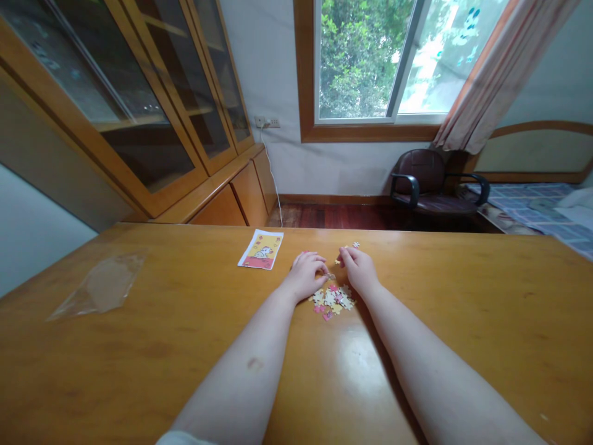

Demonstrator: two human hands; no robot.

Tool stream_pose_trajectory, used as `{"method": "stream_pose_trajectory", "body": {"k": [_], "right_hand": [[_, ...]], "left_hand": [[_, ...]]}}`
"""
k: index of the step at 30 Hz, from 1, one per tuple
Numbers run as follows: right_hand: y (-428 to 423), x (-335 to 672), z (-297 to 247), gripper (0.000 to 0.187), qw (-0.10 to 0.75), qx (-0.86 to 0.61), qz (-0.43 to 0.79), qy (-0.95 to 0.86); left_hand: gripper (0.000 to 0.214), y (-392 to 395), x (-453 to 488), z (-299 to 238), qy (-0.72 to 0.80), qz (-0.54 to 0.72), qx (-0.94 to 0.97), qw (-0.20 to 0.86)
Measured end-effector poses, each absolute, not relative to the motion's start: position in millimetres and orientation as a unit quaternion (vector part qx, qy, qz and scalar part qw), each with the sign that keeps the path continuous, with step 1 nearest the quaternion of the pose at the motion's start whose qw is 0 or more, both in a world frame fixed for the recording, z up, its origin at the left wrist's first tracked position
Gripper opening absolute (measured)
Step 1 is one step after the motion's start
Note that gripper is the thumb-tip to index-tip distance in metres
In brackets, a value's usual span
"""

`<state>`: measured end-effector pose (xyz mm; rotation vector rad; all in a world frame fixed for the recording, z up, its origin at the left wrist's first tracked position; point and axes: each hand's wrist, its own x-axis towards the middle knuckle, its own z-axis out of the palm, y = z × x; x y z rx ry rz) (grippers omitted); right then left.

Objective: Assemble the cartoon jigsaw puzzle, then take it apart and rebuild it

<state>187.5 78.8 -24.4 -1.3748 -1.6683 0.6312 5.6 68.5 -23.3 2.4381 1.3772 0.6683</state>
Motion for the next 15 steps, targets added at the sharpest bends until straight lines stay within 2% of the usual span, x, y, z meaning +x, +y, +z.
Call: {"method": "stream_pose_trajectory", "body": {"k": [5,10,13,15], "right_hand": [[80.4,186.1,-25.5,0.040,0.383,-0.562,0.217,-0.700],[80.4,180.6,-28.7,0.014,0.310,-0.486,0.157,-0.802],[80.6,179.3,-29.7,0.006,0.289,-0.479,0.152,-0.814],[81.8,180.7,-29.8,0.007,0.296,-0.502,0.145,-0.799]], "left_hand": [[0.006,71.1,3.5,-24.3,0.513,0.248,0.815,0.105],[0.007,72.4,2.9,-26.7,0.531,0.252,0.803,0.097],[0.007,72.7,3.4,-26.3,0.538,0.248,0.799,0.102],[0.007,72.7,3.7,-25.3,0.541,0.244,0.798,0.105]]}}
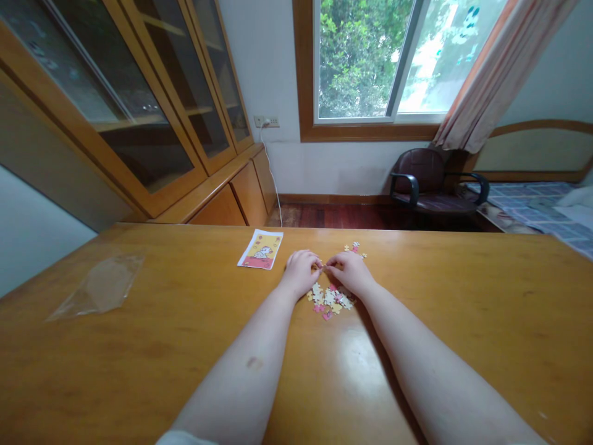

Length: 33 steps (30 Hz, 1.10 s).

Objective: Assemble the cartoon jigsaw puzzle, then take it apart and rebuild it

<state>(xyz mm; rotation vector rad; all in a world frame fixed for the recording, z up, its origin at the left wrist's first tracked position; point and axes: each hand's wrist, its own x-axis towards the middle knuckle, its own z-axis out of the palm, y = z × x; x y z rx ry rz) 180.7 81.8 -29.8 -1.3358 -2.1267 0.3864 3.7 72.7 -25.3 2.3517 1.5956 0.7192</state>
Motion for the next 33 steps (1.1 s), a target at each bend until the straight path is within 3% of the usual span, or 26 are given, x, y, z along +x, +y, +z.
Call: {"method": "stream_pose_trajectory", "body": {"k": [4,10,33], "right_hand": [[85.0,186.5,-29.0,0.009,0.316,-0.578,0.096,-0.746],[83.3,189.5,-25.0,0.011,0.263,-0.664,0.075,-0.696],[83.5,187.8,-26.7,0.026,0.242,-0.678,0.100,-0.687]], "left_hand": [[0.006,72.8,2.8,-24.0,0.541,0.244,0.797,0.108],[0.008,72.4,1.9,-23.3,0.533,0.241,0.802,0.120],[0.022,75.6,-0.8,-29.8,0.599,0.224,0.763,0.097]]}}
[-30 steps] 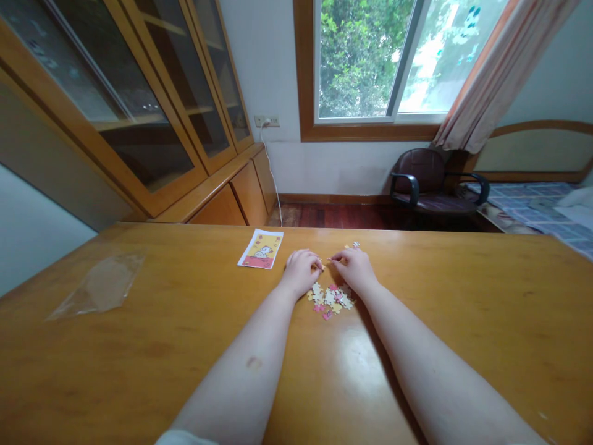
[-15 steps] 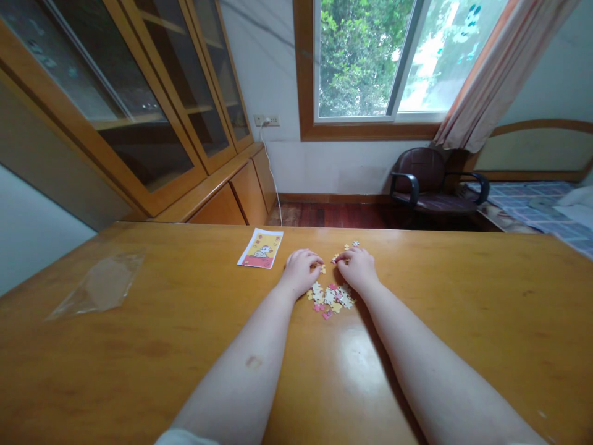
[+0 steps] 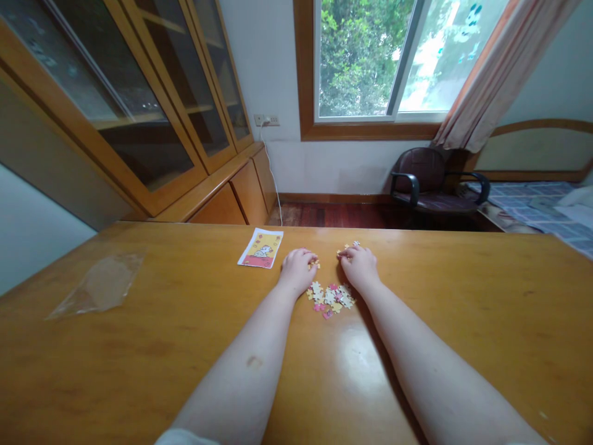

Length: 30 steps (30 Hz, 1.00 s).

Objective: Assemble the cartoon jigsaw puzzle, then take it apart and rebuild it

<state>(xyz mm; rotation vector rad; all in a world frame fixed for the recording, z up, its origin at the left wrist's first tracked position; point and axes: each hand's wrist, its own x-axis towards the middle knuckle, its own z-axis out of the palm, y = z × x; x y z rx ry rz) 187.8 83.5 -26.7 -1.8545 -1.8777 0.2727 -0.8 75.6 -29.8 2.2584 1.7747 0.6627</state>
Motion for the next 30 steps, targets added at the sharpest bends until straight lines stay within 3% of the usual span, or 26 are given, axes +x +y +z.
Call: {"method": "stream_pose_trajectory", "body": {"k": [12,17,23,30], "right_hand": [[90.9,199.4,-30.2,0.037,0.324,-0.700,0.176,-0.612],[91.1,193.3,-34.4,0.042,0.250,-0.719,0.140,-0.633],[89.1,190.4,-40.1,0.081,0.150,-0.733,0.096,-0.657],[87.9,191.7,-42.5,0.070,0.103,-0.707,0.088,-0.694]], "left_hand": [[0.062,77.7,-3.7,-29.9,0.663,0.192,0.701,0.179],[0.066,78.9,-2.8,-31.0,0.650,0.164,0.719,0.185],[0.074,77.4,-2.3,-36.8,0.657,0.131,0.731,0.128],[0.069,78.6,-5.2,-39.3,0.679,0.128,0.714,0.115]]}}
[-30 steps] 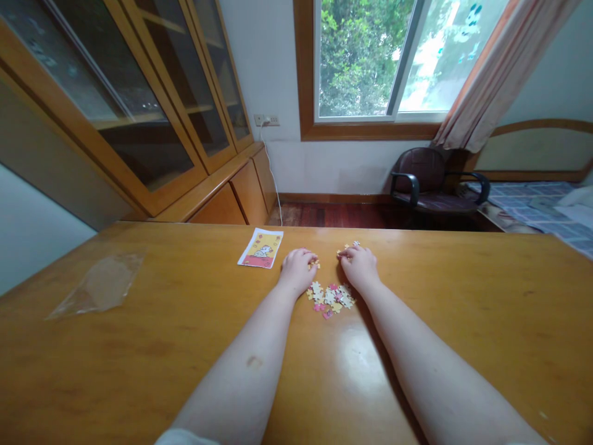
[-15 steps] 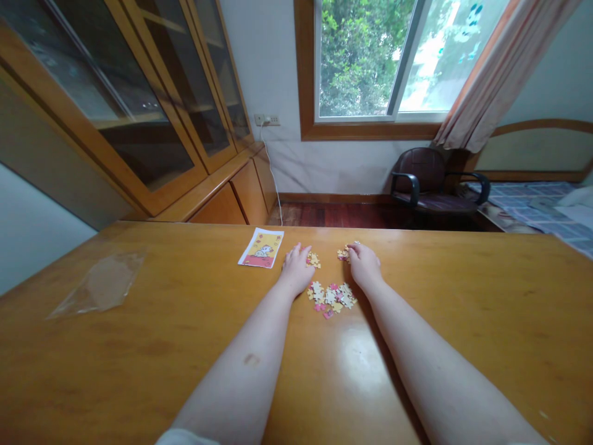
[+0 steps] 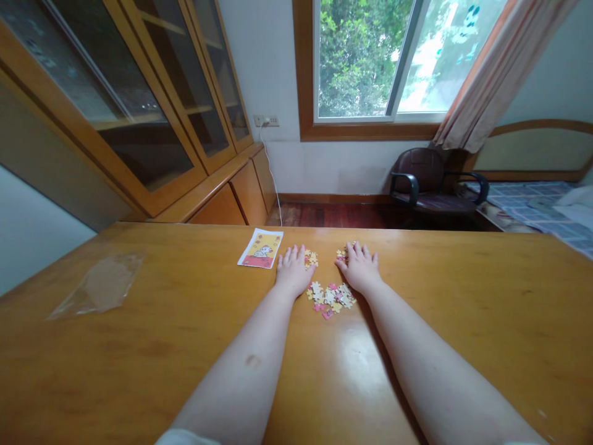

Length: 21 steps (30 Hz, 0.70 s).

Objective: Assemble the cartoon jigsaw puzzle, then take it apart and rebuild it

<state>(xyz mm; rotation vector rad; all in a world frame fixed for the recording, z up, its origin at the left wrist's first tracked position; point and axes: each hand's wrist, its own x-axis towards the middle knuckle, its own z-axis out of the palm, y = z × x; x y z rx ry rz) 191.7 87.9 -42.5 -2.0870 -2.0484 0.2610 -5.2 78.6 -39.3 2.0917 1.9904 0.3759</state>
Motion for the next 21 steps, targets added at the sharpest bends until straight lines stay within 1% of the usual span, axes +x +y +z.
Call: {"method": "stream_pose_trajectory", "body": {"k": [4,7,11,15,17,19,21], "right_hand": [[86.1,190.5,-40.0,0.069,0.099,-0.710,0.083,-0.692],[85.4,190.2,-39.3,0.061,0.111,-0.709,0.075,-0.693],[86.4,191.2,-41.4,0.044,0.154,-0.703,0.060,-0.692],[88.3,193.1,-40.4,0.036,0.202,-0.698,0.054,-0.685],[89.0,193.9,-37.4,0.029,0.234,-0.687,0.062,-0.685],[89.4,194.4,-33.8,0.021,0.266,-0.670,0.084,-0.688],[89.3,194.1,-30.9,0.022,0.293,-0.655,0.110,-0.688]], "left_hand": [[0.070,76.7,-4.7,-38.1,0.655,0.106,0.738,0.120],[0.065,75.7,-4.3,-36.8,0.653,0.101,0.741,0.117],[0.055,76.2,-3.9,-35.8,0.655,0.115,0.738,0.114],[0.054,77.3,-3.1,-33.4,0.660,0.134,0.729,0.119],[0.053,76.3,-1.8,-29.5,0.657,0.163,0.726,0.120],[0.045,73.5,0.5,-24.1,0.622,0.203,0.746,0.121],[0.032,69.3,3.4,-19.0,0.545,0.225,0.797,0.133]]}}
